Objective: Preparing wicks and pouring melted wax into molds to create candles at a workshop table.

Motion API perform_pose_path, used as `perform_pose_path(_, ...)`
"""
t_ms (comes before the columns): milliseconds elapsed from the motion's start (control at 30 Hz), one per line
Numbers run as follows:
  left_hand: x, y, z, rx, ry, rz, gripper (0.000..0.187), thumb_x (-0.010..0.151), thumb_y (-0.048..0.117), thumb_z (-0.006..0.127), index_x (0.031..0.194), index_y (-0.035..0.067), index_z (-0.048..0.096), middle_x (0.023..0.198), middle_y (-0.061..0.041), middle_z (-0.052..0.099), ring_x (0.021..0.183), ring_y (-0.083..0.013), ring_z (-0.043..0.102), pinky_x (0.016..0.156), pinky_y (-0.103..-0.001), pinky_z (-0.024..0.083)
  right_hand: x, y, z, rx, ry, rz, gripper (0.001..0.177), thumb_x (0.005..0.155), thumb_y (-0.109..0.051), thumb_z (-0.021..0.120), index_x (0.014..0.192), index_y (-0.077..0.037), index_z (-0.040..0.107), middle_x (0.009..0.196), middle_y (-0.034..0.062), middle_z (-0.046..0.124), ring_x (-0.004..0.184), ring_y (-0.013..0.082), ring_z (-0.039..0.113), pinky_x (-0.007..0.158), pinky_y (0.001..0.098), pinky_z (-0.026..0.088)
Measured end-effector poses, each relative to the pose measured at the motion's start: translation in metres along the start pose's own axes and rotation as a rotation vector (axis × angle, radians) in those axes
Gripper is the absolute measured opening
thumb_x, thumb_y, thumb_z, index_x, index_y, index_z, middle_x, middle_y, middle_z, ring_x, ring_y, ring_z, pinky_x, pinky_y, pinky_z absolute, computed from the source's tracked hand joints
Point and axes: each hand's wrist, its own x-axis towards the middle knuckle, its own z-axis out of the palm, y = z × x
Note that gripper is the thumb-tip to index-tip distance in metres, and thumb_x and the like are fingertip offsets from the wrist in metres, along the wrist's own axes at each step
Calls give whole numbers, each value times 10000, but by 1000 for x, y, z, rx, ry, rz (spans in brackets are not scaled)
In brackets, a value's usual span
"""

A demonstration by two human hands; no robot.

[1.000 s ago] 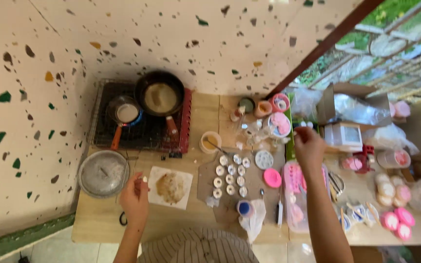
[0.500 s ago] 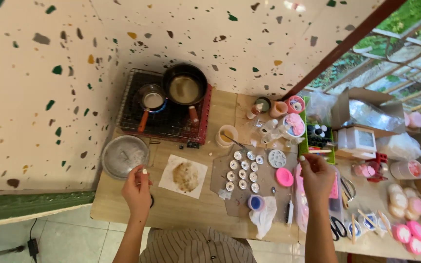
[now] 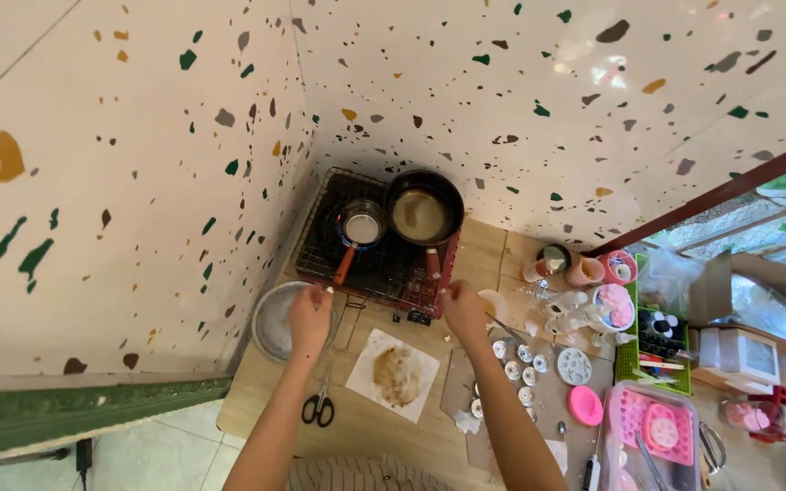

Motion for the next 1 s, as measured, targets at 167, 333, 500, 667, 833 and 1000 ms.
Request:
perform_pose_path(167,20,33,-4,127,-79,62,392,962,353,661,1101,-12,701,930,-131,726,855,-302,683,735,-444,527,-49,70,80,178,-357,588,321,928,-265,633,975,31,750,799,179,802,554,229,753,530,400,584)
perform_pose_path(333,27,27,2,-223,-281,-356,340,988,340,617,1057,18,705,800,-82,705,549,-186,655,440,-332,457,-80,71,129,1028,-85,1029,372,1053,-400,420,1178,-110,618,1005,111,722,674,199,616,582,356,482)
perform_pose_path(500,36,21,1,-378,-327,-470,335,1005,341,595,1070,28,696,853,-45,697,522,-124,625,402,-283,435,-70,76,156,1317,5,1056,376,1065,-409,420,1102,-86,611,935,47,643,667,163,517,554,319,409)
perform_pose_path(667,41,43,-5,-360,-329,-486,355,994,359,598,1107,28,661,885,-58,690,519,-130,647,395,-288,461,-55,120,166,1763,18,1291,352,1072,-329,396,912,-83,589,756,36,549,565,136,414,444,269,254)
perform_pose_path(833,42,65,-4,-209,-357,-411,401,983,346,608,1177,0,552,860,-93,701,482,-161,668,384,-300,500,-53,123,133,1279,-320,1380,429,1032,-411,474,797,-68,577,591,6,449,450,133,352,416,299,218)
perform_pose_path(1000,47,46,15,-243,-437,-392,376,1003,331,570,1211,18,572,810,-91,684,460,-157,619,378,-310,462,-14,-4,44,319,63,703,426,1020,-420,536,877,-25,603,693,111,554,561,266,488,517,398,352)
